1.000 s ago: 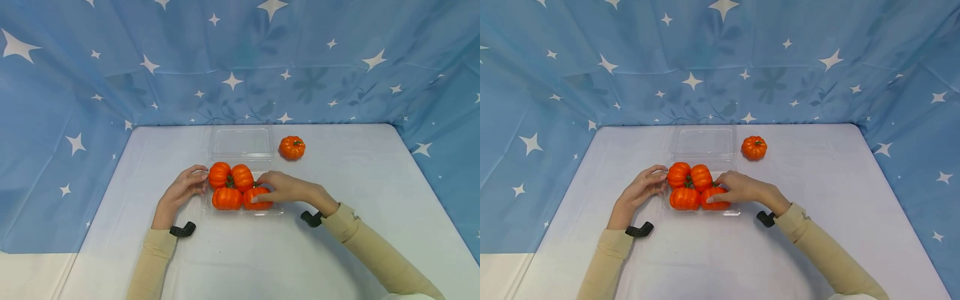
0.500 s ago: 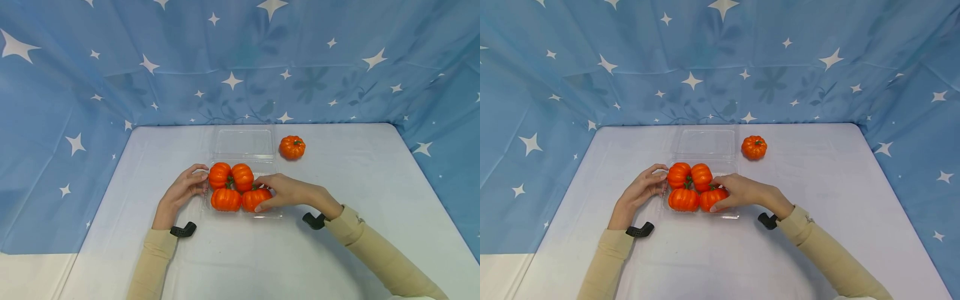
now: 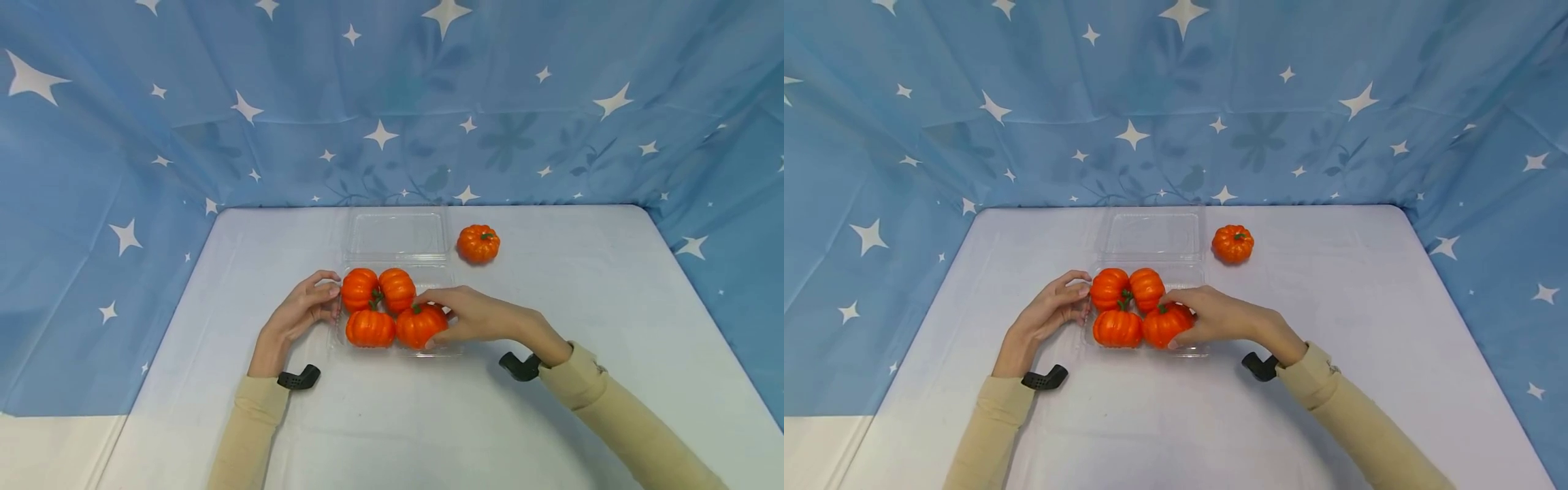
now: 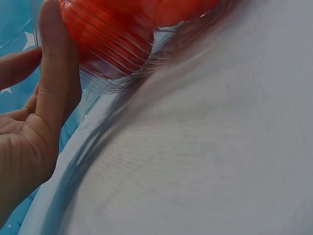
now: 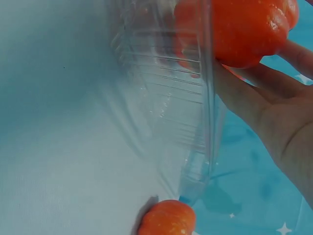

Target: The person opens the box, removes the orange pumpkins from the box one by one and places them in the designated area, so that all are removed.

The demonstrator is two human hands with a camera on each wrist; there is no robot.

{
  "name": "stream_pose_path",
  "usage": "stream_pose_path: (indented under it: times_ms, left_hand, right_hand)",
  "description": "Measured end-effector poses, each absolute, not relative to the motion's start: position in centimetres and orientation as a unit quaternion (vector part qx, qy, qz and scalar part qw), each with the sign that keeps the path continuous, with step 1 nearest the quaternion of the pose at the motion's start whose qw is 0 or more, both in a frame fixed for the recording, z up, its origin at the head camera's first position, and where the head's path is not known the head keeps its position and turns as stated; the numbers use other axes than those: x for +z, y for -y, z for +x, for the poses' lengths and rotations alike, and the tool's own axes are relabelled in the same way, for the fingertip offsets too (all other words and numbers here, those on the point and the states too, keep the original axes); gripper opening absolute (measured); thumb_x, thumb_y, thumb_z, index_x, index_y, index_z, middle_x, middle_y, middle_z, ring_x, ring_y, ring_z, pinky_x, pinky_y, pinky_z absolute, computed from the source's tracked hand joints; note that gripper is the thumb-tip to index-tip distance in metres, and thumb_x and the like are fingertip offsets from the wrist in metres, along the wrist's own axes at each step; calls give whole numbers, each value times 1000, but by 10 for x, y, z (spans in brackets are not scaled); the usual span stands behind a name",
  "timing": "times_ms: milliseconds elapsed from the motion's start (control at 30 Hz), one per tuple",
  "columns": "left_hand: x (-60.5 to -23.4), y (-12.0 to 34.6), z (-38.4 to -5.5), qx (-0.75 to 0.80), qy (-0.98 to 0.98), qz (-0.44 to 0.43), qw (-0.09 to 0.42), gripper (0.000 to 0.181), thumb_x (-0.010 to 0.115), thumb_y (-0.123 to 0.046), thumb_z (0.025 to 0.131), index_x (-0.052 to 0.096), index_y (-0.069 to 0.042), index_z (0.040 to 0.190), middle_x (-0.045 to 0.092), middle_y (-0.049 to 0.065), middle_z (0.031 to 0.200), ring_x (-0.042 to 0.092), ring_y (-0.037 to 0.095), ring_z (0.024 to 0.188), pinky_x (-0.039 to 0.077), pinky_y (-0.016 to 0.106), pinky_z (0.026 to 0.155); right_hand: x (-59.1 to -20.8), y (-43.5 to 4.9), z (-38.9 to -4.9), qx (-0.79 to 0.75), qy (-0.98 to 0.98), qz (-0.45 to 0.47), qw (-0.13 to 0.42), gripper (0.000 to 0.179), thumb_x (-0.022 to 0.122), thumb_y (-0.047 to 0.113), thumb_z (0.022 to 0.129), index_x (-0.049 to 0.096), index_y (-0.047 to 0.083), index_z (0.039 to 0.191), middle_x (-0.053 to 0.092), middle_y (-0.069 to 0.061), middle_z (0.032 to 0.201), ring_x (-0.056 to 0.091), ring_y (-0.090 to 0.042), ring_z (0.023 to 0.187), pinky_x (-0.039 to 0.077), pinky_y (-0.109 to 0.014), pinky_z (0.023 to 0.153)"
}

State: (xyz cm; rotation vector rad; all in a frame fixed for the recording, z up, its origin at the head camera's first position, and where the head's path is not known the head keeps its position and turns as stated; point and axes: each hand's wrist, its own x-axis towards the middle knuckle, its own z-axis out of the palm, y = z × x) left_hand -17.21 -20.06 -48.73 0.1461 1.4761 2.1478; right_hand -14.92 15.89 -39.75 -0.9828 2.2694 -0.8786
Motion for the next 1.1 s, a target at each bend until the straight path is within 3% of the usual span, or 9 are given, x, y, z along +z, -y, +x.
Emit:
stream_pose_path:
  times_ms: [300,433,567,733,1100]
  left_hand:
    - [-488,201,-173,794,-546,65,259,21,44,2,107,43,-6,126,63,3,83,63,15,65,58,26,56]
    - [-488,202,-174,793,-548,64,257,21,44,1,107,43,-6,127,63,3,83,61,14,63,58,26,55]
    - [-490,204,-172,787,-555,62,260,21,43,-1,108,43,-7,128,63,2,81,60,14,60,57,26,56]
    - [-491,204,-170,786,-557,61,261,22,43,-1,108,43,-7,128,62,2,81,61,15,58,58,27,55]
    - [-492,202,-171,791,-550,71,259,21,42,0,108,43,-7,127,63,2,81,63,14,59,59,27,56]
  right_hand:
    - [-395,-170,-148,-347,-841,-351,222,55,82,26,89,59,9,136,66,-4,131,64,-22,114,60,-42,93]
    - [-391,-176,-149,-368,-839,-345,203,54,80,20,89,58,11,138,66,-4,134,64,-24,117,60,-44,94]
    - [-389,-183,-150,-386,-841,-334,181,58,83,23,88,58,14,140,64,-4,138,63,-25,121,59,-44,95]
    - [-387,-192,-154,-409,-846,-313,138,62,86,25,85,59,15,140,64,-4,138,63,-27,122,59,-48,96]
    - [-384,-211,-163,-412,-871,-265,30,64,88,13,83,57,9,138,62,-12,138,65,-30,117,55,-49,100]
